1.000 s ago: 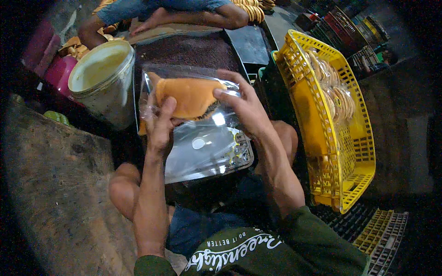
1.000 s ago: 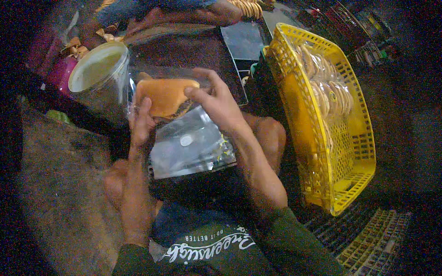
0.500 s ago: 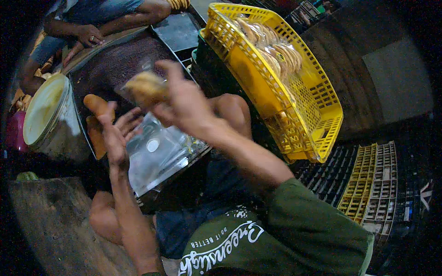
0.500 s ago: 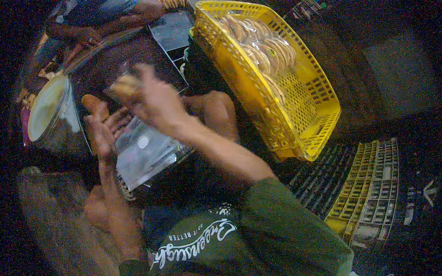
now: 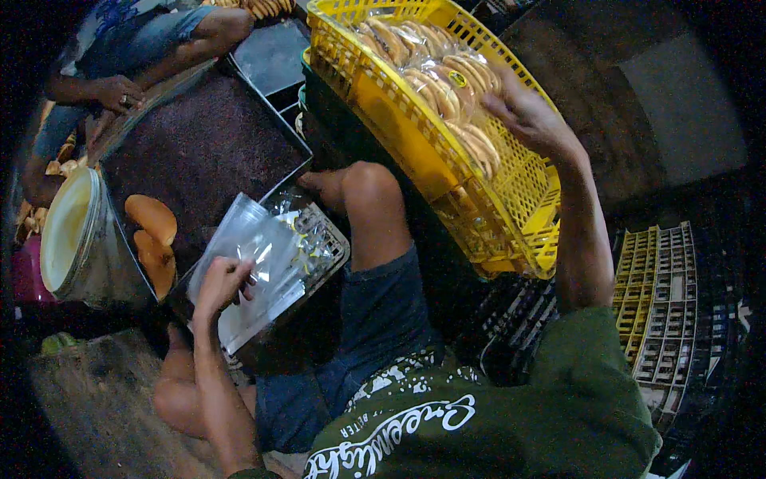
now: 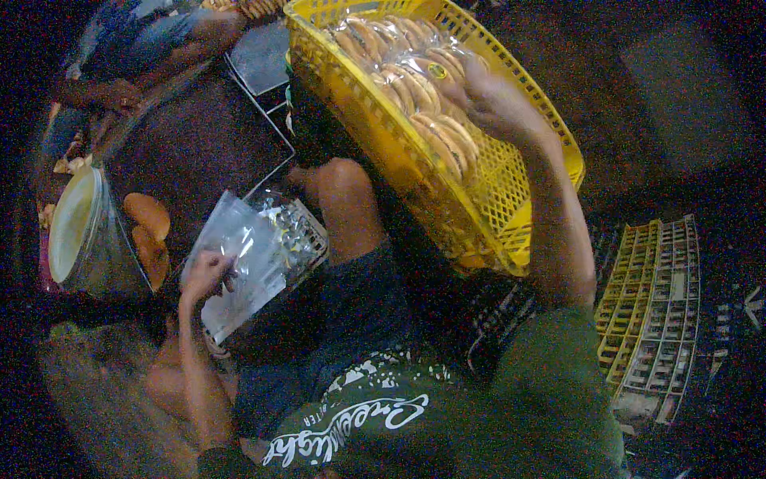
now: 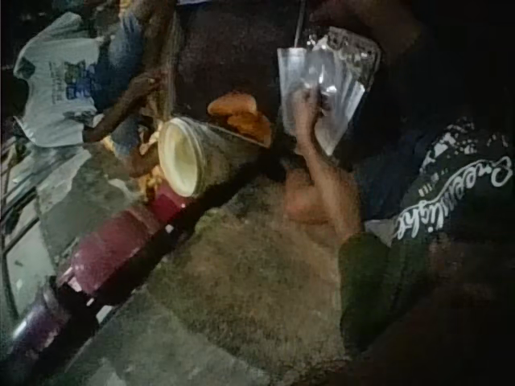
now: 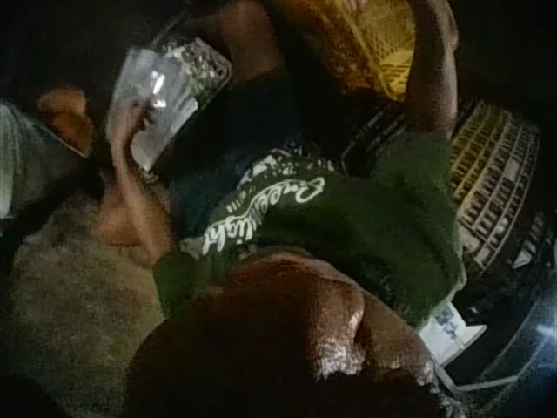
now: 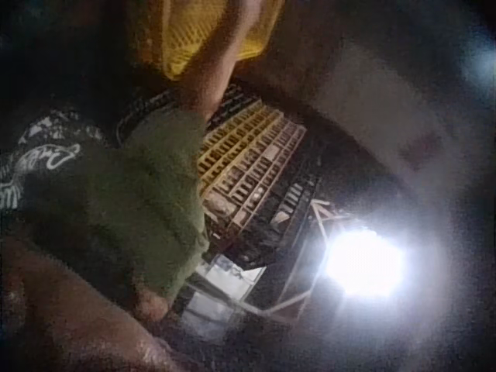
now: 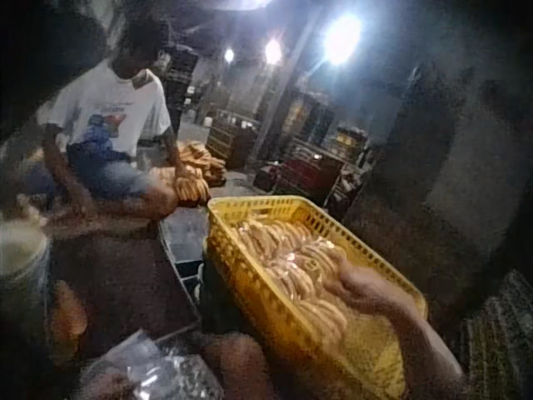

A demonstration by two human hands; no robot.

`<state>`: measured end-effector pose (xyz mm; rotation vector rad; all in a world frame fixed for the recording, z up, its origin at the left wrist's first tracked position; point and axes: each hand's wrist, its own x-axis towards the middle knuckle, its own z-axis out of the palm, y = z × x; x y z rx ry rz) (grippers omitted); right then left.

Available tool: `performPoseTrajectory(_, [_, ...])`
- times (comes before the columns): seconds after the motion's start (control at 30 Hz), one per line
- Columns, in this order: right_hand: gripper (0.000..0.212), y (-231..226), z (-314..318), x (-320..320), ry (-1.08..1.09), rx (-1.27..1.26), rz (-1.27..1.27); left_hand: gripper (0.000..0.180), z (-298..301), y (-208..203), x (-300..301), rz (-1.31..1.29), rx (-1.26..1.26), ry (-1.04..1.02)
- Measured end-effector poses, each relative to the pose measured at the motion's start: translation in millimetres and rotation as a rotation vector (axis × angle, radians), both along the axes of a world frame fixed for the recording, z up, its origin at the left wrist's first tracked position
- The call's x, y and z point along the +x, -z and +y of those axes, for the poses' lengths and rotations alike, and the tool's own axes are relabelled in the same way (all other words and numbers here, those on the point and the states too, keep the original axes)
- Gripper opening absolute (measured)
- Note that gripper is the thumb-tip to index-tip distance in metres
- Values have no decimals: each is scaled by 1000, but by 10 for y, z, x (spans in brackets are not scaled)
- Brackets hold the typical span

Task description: The person sits on the floor and repeatedly picks up small bread rolls, places them into clear plastic bags, and arranges the sealed packages into a yellow basket. A coworker in the background handles flatbreads and a container of liquid.

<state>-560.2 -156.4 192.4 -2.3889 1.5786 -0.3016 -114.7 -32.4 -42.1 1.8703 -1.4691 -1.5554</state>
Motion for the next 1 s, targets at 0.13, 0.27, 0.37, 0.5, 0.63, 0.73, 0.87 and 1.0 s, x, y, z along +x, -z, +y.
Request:
performPoseTrajectory(0.13, [92,521,746,1511,-393,-132,-386,51,195,-218,46,658,-106,-337])
performPoseTrajectory(0.27, [86,1625,904,2284,-536,-279,-661,46,119,-509,79,1646,-133,-561])
performPoseTrajectory(0.37, [44,1816,787,2553,-382,-235,-781,67,123,-446,303,1480,-52,-641])
performPoseTrajectory(0.5, [16,1467,781,2872,87,537,-1408,95,170,-300,386,741,-73,-587])
performPoseTrajectory(0.63, [11,1645,806,2816,180,627,-1369,46,42,-341,395,911,-596,-964])
performPoseTrajectory(0.73, [13,1354,909,2985,102,741,-1442,28,49,-323,679,968,-791,-1080])
performPoseTrajectory(0.87, [27,1424,620,3786,-148,638,-1294,28,139,-591,1171,264,-1049,-1624])
performPoseTrajectory(1.0, [78,2569,172,4341,-412,-33,-611,40,575,-676,1752,688,-1091,-1824])
